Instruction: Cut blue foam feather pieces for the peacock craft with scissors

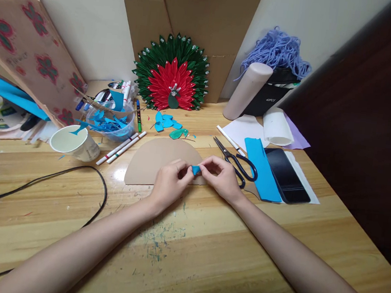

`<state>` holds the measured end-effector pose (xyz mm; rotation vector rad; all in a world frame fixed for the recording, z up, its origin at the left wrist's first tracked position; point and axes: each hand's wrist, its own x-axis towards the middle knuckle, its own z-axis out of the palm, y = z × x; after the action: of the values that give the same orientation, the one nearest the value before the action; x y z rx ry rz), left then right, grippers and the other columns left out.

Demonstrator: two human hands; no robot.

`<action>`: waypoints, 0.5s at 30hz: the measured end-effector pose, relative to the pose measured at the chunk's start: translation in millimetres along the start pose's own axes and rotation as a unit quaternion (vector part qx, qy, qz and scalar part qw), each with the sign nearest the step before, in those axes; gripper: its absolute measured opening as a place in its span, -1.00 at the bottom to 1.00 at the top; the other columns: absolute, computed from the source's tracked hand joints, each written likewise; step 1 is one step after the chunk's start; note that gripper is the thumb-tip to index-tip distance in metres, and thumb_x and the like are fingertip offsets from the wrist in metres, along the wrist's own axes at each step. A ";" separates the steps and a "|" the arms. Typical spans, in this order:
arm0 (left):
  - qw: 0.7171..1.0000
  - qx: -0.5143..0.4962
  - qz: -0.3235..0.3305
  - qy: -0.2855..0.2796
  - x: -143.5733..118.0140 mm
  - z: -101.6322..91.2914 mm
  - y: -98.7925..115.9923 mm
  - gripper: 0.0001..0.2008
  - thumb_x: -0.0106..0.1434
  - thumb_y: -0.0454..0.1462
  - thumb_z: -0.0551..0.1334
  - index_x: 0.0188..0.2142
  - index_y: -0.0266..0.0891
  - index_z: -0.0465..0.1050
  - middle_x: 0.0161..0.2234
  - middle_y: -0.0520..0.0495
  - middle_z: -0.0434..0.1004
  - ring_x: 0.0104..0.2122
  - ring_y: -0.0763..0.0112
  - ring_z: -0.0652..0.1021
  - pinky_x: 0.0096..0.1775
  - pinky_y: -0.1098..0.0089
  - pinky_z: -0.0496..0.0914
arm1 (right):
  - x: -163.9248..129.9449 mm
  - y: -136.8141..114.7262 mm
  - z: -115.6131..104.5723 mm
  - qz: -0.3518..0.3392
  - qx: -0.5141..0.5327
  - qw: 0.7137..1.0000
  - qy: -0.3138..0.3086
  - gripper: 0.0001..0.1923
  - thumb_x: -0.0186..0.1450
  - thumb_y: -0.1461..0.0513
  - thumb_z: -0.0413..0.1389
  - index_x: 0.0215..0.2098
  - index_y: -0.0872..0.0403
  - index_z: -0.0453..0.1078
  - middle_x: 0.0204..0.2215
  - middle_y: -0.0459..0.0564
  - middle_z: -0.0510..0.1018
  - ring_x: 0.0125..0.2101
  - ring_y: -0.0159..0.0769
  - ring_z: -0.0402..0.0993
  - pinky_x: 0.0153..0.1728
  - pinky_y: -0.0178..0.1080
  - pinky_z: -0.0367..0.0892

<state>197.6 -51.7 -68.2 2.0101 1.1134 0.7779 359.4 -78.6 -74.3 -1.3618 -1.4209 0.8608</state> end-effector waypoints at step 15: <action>1.000 0.001 -0.027 0.014 0.1 0.8 -1.7 -0.77 0.25 -0.24 0.08 -0.42 -0.27 0.44 -0.50 0.01 0.43 -0.52 0.49 0.35 -0.45 0.47 0.20 | -0.4 1.6 0.4 0.005 -0.014 1.000 0.011 -0.88 0.18 0.18 0.13 -0.43 0.08 0.36 -0.49 -0.05 0.50 -0.45 -0.32 0.45 -0.37 -0.26 0.40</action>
<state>197.4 -51.2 -70.1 1.9684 1.1807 0.7790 359.5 -78.8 -75.9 -1.3966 -1.4153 0.8335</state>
